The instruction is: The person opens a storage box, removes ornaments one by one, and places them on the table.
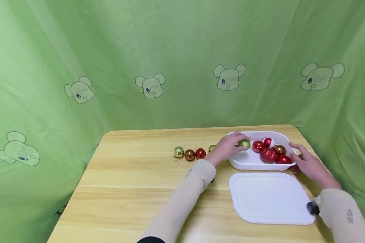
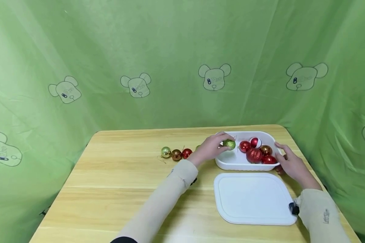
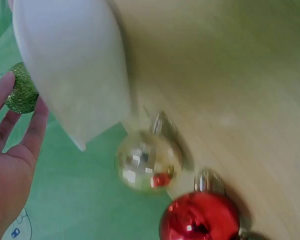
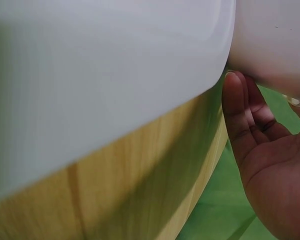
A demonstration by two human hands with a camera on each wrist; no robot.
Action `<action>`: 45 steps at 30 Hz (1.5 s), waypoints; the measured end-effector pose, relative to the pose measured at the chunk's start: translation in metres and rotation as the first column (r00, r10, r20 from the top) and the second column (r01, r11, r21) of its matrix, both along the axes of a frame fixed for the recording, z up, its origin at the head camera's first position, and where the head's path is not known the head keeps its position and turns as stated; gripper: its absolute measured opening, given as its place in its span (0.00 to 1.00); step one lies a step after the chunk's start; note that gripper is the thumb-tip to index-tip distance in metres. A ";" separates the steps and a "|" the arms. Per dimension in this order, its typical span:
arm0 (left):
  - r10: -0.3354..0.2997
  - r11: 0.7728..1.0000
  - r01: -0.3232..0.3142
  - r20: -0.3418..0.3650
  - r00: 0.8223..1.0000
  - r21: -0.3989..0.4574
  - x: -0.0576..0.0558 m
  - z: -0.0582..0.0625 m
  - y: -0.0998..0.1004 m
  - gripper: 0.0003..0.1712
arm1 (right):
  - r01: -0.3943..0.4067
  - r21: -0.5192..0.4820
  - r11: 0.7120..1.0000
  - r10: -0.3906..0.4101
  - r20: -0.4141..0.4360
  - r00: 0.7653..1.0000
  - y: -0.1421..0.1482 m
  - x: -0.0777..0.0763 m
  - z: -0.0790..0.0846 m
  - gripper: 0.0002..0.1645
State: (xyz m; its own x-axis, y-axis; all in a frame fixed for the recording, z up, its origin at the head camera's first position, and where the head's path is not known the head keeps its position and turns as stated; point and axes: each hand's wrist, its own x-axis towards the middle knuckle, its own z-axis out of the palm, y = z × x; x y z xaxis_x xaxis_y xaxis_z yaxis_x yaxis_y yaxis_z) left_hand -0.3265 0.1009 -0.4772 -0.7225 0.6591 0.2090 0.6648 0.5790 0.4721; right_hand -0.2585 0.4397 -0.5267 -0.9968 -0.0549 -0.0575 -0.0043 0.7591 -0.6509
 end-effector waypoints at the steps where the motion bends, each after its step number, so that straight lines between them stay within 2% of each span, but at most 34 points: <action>1: -0.002 1.000 0.002 0.010 1.000 0.011 0.001 0.001 -0.004 0.25 | 0.001 -0.005 1.000 -0.001 0.005 1.000 0.000 0.000 0.000 0.39; 9: -0.018 0.995 0.012 0.061 0.998 0.099 0.004 0.003 -0.029 0.23 | 0.002 -0.006 1.000 -0.002 -0.005 1.000 -0.001 -0.001 -0.002 0.39; 16: -0.042 0.989 0.037 0.033 0.999 0.142 0.005 0.004 -0.043 0.22 | 0.003 0.012 1.000 -0.003 -0.008 1.000 0.000 -0.001 -0.001 0.39; 21: -0.055 0.984 0.048 0.039 0.998 0.172 0.006 0.005 -0.051 0.22 | 0.001 0.018 1.000 0.000 -0.011 1.000 0.000 0.001 0.001 0.38; 29: -0.024 0.977 0.010 0.065 0.998 0.214 0.012 0.009 -0.067 0.22 | -0.005 0.019 1.000 0.005 -0.015 1.000 -0.002 0.002 0.000 0.38; 35: -0.036 0.965 0.004 0.115 0.993 0.263 0.016 0.009 -0.080 0.22 | 0.001 0.020 1.000 -0.001 -0.009 1.000 0.002 0.001 -0.002 0.39; 45: -0.031 0.950 -0.016 0.144 0.989 0.312 0.016 0.013 -0.108 0.22 | 0.001 0.000 1.000 -0.001 -0.001 1.000 -0.001 0.000 0.001 0.39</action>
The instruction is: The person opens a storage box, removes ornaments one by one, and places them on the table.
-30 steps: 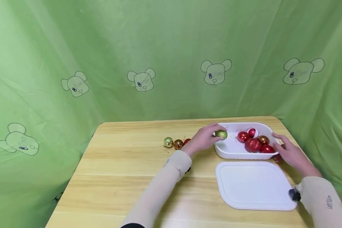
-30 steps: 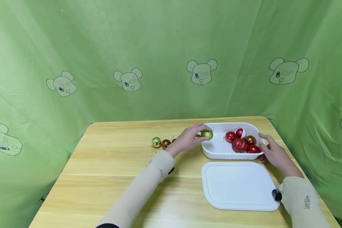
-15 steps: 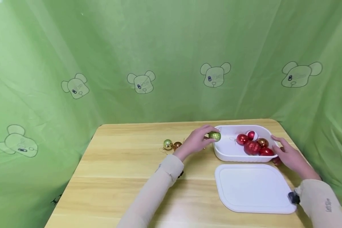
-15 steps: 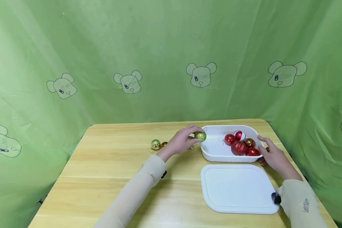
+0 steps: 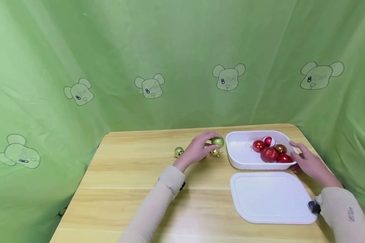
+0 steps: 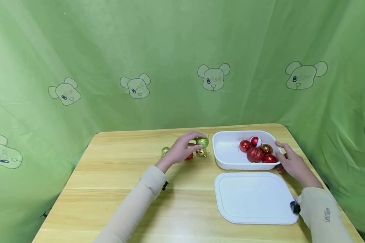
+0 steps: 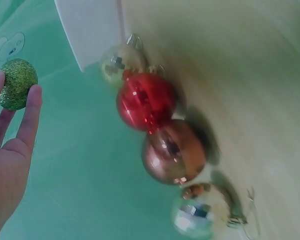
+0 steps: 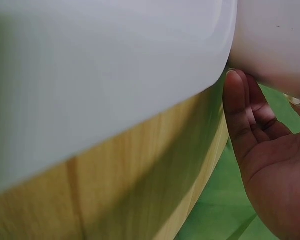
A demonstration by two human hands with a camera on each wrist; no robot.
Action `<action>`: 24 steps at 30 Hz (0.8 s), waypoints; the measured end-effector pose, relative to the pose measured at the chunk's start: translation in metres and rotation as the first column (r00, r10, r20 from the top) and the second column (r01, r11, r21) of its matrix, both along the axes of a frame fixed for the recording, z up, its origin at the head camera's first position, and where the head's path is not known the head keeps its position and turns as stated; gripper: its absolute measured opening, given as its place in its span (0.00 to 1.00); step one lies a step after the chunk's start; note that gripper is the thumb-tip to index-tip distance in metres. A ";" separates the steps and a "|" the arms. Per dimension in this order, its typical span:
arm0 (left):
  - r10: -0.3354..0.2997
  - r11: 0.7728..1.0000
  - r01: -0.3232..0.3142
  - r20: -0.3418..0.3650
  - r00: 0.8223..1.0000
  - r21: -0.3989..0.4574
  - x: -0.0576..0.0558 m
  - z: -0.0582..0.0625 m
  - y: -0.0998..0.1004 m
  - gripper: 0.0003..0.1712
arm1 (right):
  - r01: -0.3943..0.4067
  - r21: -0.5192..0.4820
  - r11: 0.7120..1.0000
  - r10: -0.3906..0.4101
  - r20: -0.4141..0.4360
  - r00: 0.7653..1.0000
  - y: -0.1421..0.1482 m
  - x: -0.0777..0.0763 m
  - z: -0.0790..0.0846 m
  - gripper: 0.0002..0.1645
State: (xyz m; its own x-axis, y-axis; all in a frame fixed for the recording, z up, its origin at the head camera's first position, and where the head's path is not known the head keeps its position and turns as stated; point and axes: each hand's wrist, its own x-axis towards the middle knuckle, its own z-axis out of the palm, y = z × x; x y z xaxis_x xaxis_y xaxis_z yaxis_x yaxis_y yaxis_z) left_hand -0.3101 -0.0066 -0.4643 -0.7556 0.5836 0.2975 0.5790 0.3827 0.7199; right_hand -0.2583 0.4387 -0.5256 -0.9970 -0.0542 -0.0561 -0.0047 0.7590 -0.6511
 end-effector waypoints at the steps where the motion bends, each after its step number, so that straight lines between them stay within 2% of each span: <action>1: 0.004 1.000 -0.004 0.008 1.000 0.007 0.000 0.000 -0.003 0.22 | -0.001 0.002 1.000 0.001 -0.002 1.000 0.000 0.000 0.001 0.39; 11: 0.045 0.998 -0.045 0.011 0.999 0.033 0.003 -0.005 -0.040 0.22 | -0.004 -0.050 0.999 0.004 -0.006 1.000 0.000 0.001 -0.004 0.38; 17: 0.062 0.997 -0.064 0.048 0.997 0.044 0.008 -0.006 -0.064 0.24 | -0.002 -0.019 1.000 0.002 -0.007 1.000 0.002 -0.001 -0.006 0.39; 24: 0.124 0.991 -0.126 0.058 0.991 0.042 0.013 -0.006 -0.093 0.25 | 0.002 -0.040 0.999 -0.002 -0.004 1.000 0.000 -0.001 -0.003 0.39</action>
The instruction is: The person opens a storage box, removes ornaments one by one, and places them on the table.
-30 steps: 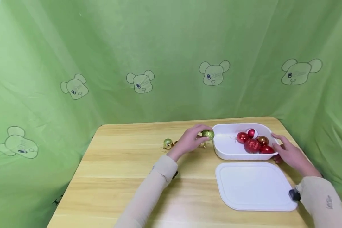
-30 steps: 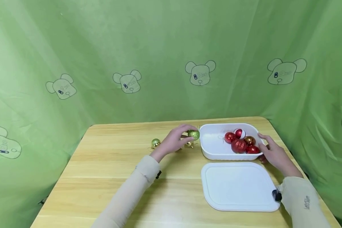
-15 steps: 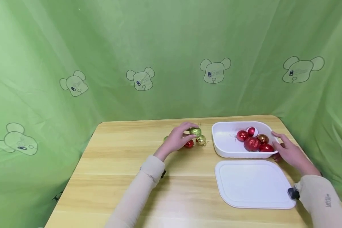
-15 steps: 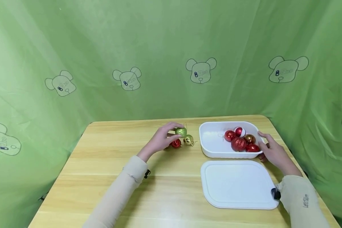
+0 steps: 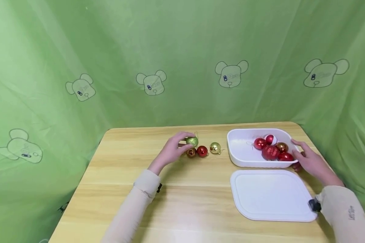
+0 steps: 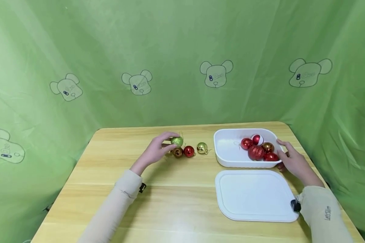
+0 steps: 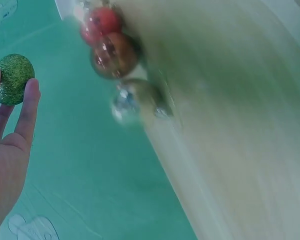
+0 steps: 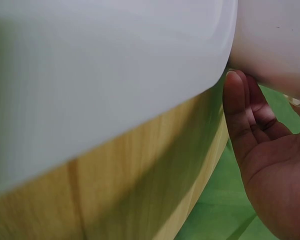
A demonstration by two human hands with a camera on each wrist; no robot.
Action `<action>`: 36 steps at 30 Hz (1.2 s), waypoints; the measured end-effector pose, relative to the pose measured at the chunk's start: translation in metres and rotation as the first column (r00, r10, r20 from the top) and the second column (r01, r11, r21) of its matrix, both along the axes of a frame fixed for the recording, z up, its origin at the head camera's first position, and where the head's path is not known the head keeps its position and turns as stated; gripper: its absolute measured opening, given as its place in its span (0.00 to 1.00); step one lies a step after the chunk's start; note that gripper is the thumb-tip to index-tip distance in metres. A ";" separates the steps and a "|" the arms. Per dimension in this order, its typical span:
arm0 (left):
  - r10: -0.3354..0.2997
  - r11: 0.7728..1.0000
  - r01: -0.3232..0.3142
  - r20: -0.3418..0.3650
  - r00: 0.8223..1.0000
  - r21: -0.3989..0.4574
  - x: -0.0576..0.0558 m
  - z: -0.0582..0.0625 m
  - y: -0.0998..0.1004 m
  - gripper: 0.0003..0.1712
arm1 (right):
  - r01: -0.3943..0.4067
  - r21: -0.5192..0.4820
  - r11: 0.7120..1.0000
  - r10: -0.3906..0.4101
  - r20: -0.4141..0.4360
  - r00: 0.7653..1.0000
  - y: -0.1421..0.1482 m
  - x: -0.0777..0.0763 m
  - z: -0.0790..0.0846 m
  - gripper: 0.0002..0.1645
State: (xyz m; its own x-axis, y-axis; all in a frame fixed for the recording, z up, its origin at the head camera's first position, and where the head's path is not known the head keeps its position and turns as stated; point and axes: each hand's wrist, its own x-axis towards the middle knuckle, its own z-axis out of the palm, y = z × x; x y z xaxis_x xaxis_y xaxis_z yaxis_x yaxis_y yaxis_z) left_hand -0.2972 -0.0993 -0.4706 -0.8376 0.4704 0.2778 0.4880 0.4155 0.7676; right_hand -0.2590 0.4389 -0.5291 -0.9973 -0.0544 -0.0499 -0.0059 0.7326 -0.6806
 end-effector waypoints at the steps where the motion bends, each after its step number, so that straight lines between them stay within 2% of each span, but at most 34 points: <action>1: 0.008 1.000 -0.008 -0.001 1.000 -0.001 0.000 0.000 -0.004 0.25 | 0.001 0.000 1.000 -0.001 0.001 1.000 -0.001 0.000 0.000 0.39; 9: 0.055 0.998 -0.055 0.005 0.998 0.008 0.003 -0.006 -0.029 0.24 | -0.011 0.041 0.999 0.013 -0.040 0.999 -0.002 0.000 0.002 0.37; 18: 0.120 0.993 -0.120 0.003 0.993 -0.003 0.003 -0.015 -0.056 0.24 | -0.004 0.049 0.999 0.005 -0.021 1.000 -0.001 0.000 0.001 0.38; 30: 0.193 0.981 -0.191 0.069 0.979 -0.043 0.000 -0.030 -0.079 0.23 | -0.016 0.030 0.999 0.016 -0.009 1.000 0.003 -0.001 -0.001 0.38; 36: 0.221 0.974 -0.217 0.074 0.972 -0.062 -0.004 -0.033 -0.089 0.23 | -0.014 0.049 0.999 0.015 -0.018 1.000 0.001 -0.002 -0.002 0.38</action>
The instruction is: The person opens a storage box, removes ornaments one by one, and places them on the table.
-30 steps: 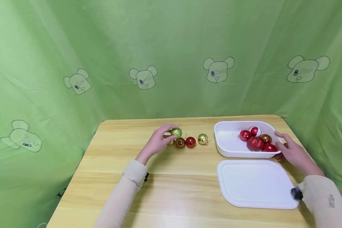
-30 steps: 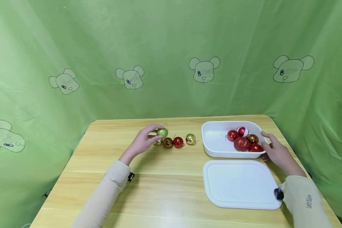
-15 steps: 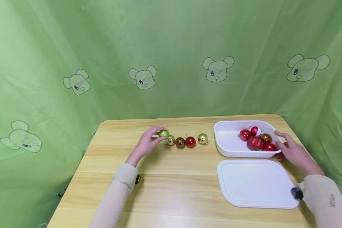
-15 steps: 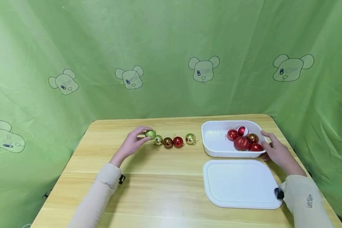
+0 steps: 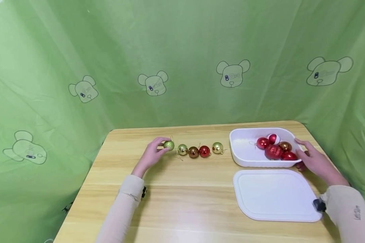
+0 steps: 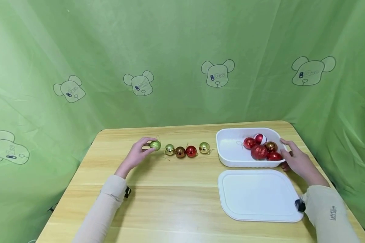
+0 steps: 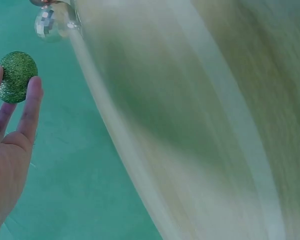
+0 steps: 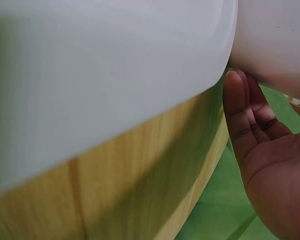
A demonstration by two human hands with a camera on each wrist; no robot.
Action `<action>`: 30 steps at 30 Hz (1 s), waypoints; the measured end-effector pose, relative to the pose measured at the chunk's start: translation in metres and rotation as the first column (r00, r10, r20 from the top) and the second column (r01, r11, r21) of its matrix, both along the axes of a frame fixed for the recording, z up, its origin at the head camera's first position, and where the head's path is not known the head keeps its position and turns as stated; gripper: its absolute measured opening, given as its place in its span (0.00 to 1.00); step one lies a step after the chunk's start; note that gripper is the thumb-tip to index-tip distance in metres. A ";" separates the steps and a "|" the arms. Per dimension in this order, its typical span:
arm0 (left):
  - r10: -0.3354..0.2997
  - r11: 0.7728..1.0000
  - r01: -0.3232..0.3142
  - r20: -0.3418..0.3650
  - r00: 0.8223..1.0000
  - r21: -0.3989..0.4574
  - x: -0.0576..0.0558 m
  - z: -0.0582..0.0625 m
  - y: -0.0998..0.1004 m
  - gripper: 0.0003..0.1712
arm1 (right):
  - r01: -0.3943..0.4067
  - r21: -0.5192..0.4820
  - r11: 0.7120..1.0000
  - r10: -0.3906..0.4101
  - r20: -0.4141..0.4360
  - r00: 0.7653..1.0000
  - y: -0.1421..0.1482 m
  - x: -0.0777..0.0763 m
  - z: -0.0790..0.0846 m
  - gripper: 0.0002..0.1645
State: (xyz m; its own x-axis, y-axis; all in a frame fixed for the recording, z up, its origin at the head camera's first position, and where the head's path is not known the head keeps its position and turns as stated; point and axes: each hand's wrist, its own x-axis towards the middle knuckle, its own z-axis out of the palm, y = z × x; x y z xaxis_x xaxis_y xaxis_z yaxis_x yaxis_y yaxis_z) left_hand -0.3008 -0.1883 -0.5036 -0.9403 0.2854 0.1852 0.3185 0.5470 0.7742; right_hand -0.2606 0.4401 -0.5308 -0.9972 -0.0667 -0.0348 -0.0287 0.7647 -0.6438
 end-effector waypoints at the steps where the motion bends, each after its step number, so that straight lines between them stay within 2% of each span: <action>1: 0.000 1.000 0.000 0.001 1.000 -0.004 -0.001 0.000 -0.001 0.23 | 0.001 -0.006 1.000 -0.001 0.001 1.000 0.000 0.000 0.000 0.38; 7: -0.008 1.000 0.008 0.019 1.000 -0.017 -0.003 -0.003 -0.005 0.24 | 0.002 -0.054 0.999 -0.001 0.009 1.000 -0.002 0.002 0.000 0.38; 21: 0.013 0.998 -0.007 0.108 0.994 -0.055 -0.007 -0.008 -0.005 0.26 | 0.000 -0.071 0.997 0.000 0.005 1.000 -0.003 0.001 0.001 0.38; 30: 0.012 0.995 0.000 0.122 0.992 -0.102 -0.008 -0.012 0.000 0.26 | 0.003 -0.027 1.000 -0.003 0.014 1.000 -0.002 0.003 0.003 0.38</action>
